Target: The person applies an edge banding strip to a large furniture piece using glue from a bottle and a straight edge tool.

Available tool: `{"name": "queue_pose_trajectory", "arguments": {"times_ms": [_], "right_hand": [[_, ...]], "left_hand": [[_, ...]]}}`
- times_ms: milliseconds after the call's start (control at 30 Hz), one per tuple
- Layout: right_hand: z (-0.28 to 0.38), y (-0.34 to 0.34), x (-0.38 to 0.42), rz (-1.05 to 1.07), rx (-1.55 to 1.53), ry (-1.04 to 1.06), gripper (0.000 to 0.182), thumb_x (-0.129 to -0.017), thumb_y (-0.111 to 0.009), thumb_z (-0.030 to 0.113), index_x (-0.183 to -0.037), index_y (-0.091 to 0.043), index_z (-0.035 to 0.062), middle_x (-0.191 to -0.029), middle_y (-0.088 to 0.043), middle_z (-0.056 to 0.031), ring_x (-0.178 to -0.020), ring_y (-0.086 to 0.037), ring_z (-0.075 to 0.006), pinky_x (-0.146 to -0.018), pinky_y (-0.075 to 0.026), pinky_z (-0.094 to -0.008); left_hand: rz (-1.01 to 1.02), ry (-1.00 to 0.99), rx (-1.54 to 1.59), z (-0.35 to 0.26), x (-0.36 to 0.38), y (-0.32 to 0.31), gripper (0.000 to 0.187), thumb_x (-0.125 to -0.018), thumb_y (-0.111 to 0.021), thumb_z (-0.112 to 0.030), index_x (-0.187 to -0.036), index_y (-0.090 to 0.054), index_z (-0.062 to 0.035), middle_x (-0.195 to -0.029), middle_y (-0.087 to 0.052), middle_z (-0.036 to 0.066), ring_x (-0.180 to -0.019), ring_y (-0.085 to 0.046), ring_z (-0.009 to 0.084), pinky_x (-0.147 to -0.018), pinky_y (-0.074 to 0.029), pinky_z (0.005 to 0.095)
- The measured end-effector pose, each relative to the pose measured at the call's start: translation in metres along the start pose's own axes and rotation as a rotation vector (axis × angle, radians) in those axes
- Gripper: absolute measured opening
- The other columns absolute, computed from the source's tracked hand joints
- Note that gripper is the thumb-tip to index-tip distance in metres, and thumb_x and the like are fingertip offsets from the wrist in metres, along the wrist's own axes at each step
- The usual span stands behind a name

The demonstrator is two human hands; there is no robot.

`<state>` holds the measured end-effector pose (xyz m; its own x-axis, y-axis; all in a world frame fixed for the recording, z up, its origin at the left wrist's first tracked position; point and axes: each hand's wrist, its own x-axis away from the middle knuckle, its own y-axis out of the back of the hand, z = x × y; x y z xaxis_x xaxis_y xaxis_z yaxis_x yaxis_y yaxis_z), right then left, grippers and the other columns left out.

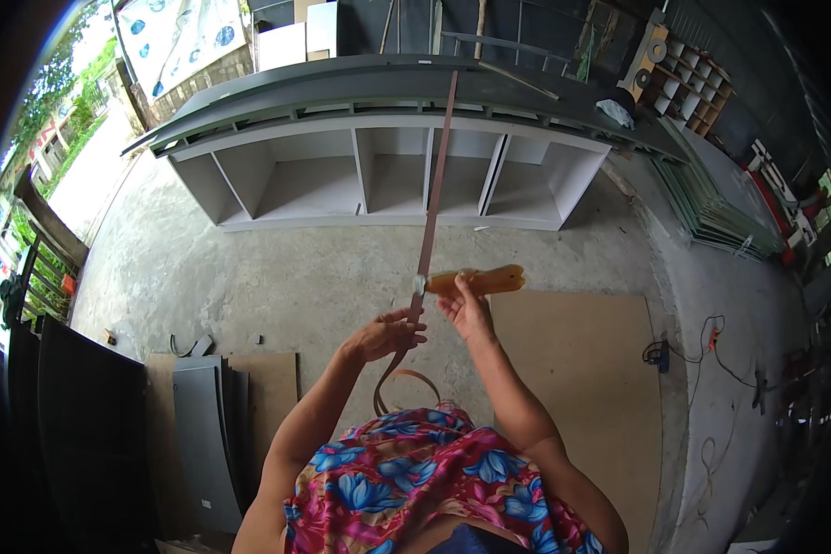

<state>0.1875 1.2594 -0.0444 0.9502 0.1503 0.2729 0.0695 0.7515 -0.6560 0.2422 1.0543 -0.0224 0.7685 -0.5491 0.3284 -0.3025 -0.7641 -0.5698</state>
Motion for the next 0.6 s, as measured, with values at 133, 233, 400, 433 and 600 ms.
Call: {"name": "queue_pose_trajectory", "arguments": {"times_ms": [133, 233, 400, 433, 600], "right_hand": [[-0.014, -0.001, 0.032, 0.007, -0.025, -0.150, 0.030, -0.079, -0.069, 0.031, -0.100, -0.056, 0.0140, -0.089, -0.064, -0.0020, -0.080, -0.064, -0.0164, -0.069, -0.055, -0.0318], [-0.014, 0.003, 0.033, 0.000, -0.067, -0.154, 0.033, -0.078, -0.070, 0.032, -0.102, -0.055, 0.0141, -0.090, -0.064, -0.0037, -0.078, -0.064, -0.0161, -0.068, -0.055, -0.0318], [0.008, 0.000, 0.026, 0.001, -0.066, -0.034, 0.034, -0.078, -0.071, 0.031, -0.101, -0.055, 0.0124, -0.084, -0.064, -0.0053, -0.076, -0.064, -0.0156, -0.069, -0.055, -0.0321], [0.010, 0.001, 0.029, -0.008, -0.065, -0.029, 0.034, -0.078, -0.071, 0.031, -0.101, -0.055, 0.0123, -0.084, -0.064, -0.0053, -0.076, -0.064, -0.0155, -0.069, -0.055, -0.0321], [-0.003, 0.030, 0.082, 0.029, -0.053, -0.161, 0.044, -0.074, -0.075, 0.029, -0.106, -0.050, 0.0107, -0.086, -0.062, -0.0041, -0.074, -0.064, -0.0152, -0.067, -0.055, -0.0312]], "left_hand": [[-0.019, -0.042, -0.092, 0.018, 0.001, 0.013, 0.045, -0.087, -0.055, -0.010, -0.128, -0.042, 0.0006, -0.113, -0.056, 0.017, -0.104, -0.056, 0.0254, -0.093, -0.043, 0.0381], [-0.032, 0.008, -0.112, 0.021, 0.006, 0.007, 0.045, -0.087, -0.055, -0.010, -0.130, -0.042, -0.0051, -0.117, -0.055, 0.014, -0.103, -0.057, 0.0241, -0.089, -0.045, 0.0363], [-0.077, 0.068, -0.133, 0.026, 0.019, -0.020, 0.046, -0.087, -0.056, -0.015, -0.130, -0.042, -0.0082, -0.116, -0.056, 0.013, -0.103, -0.057, 0.0242, -0.087, -0.044, 0.0388], [-0.062, 0.044, -0.130, 0.034, 0.019, -0.021, 0.047, -0.087, -0.057, -0.016, -0.130, -0.042, -0.0084, -0.116, -0.056, 0.012, -0.103, -0.056, 0.0243, -0.088, -0.044, 0.0393], [-0.089, 0.021, -0.177, 0.068, 0.020, -0.031, 0.046, -0.087, -0.056, -0.019, -0.130, -0.044, -0.0086, -0.115, -0.058, 0.013, -0.104, -0.056, 0.0237, -0.087, -0.043, 0.0381]]}}
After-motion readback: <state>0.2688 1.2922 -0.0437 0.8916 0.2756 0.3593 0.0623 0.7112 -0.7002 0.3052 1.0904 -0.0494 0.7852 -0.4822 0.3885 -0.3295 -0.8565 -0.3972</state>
